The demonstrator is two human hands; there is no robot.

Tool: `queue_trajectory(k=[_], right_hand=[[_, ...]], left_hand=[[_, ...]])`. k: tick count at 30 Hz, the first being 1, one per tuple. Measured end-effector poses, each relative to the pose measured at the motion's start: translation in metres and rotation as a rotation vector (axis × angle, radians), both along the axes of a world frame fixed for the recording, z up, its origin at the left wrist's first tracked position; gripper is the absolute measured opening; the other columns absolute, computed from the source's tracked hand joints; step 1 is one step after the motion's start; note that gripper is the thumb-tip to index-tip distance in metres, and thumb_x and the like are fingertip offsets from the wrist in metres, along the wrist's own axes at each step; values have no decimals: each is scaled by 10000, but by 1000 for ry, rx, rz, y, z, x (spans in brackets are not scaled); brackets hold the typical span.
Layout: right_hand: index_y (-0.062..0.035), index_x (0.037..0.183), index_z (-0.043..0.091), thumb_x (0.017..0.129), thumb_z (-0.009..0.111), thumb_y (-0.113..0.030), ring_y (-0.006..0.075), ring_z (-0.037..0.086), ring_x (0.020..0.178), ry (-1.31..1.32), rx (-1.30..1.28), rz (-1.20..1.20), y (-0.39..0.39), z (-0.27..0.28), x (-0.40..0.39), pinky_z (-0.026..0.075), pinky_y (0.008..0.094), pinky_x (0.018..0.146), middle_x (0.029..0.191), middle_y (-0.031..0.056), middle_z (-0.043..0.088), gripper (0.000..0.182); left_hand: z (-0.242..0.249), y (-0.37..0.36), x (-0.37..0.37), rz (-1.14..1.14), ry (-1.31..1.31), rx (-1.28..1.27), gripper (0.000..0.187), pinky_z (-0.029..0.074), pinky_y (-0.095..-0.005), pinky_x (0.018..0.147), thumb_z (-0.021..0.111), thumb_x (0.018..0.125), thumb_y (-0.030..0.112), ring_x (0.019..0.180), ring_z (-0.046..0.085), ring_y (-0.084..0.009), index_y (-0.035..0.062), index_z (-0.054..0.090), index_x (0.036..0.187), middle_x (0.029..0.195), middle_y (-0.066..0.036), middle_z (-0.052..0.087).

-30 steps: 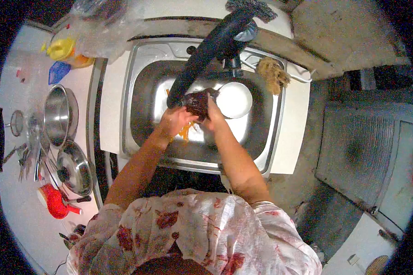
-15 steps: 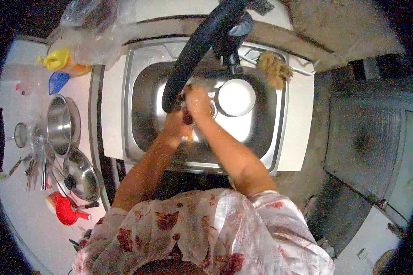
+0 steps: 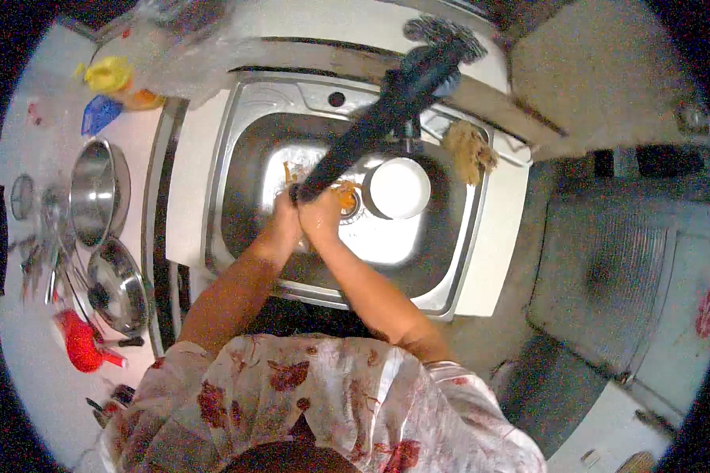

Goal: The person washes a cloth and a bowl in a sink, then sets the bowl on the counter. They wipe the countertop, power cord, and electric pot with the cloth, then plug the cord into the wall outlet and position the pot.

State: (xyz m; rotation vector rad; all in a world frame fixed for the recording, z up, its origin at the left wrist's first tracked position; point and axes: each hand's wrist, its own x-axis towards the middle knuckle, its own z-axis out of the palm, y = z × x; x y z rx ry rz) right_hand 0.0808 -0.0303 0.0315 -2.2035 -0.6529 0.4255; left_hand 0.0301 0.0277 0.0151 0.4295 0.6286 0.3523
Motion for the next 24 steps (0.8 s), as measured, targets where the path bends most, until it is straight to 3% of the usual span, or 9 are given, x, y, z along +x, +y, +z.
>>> queue_trajectory(k=[4,7,9,10,12,16,17,21,24], right_hand=[[13,777,601,802,546,-232,340,579,684,-230,60,78,-3,-45,36,443,400,627,757,204,588,253],[26,792,601,827,534,-247,331,581,661,-278,33,109,-4,-28,49,448,377,619,754,210,588,284],[-33,760,566,763,634,-207,216,543,658,97,290,25,-5,-10,42,423,337,612,723,76,564,187],[-33,760,566,763,634,-207,216,543,658,98,287,36,-7,-4,37,423,337,612,723,76,564,187],[-30,806,563,766,626,-189,165,527,682,697,449,-144,-23,9,23,424,300,634,751,54,555,176],[-34,889,558,805,557,-201,178,533,802,974,573,-468,-64,-1,30,451,349,687,850,71,567,187],[-81,1072,502,844,537,-314,210,527,939,1052,494,-523,-74,-8,34,443,420,790,934,61,543,328],[-114,1133,473,842,510,-451,250,513,1022,1488,664,-394,-51,4,21,470,446,801,1056,68,542,447],[-73,1059,530,851,541,-313,183,588,741,1187,457,-298,-28,-21,22,479,329,654,918,34,596,318]], left_hand=[[-20,-25,16,76,657,39,251,474,-361,553,592,790,261,688,579,-173,117,540,989,817,-43,589],[-1,-13,5,-25,463,-17,333,489,-373,688,543,841,312,804,579,-203,96,486,1088,941,-71,577],[4,-1,-6,-8,402,-244,282,483,-395,816,514,866,271,890,584,-228,67,513,1060,975,-104,591],[-2,3,-8,3,400,-249,282,483,-395,816,514,866,271,890,584,-228,67,513,1060,975,-104,591],[-18,8,-11,28,415,-541,280,428,-410,893,528,851,229,972,550,-266,34,520,1051,1025,-133,580],[-7,13,-16,32,29,-317,259,393,-418,917,481,855,188,990,528,-274,11,507,1042,1030,-142,564],[-8,14,-16,50,-9,-318,264,428,-407,870,480,853,175,958,547,-255,4,502,1053,1017,-137,572],[-15,-1,-4,-75,-39,-240,293,444,-423,837,482,862,263,906,575,-269,35,539,1038,982,-127,605],[-31,-1,-7,-69,105,-158,324,454,-421,813,476,880,309,899,578,-257,34,539,1041,968,-120,608]])
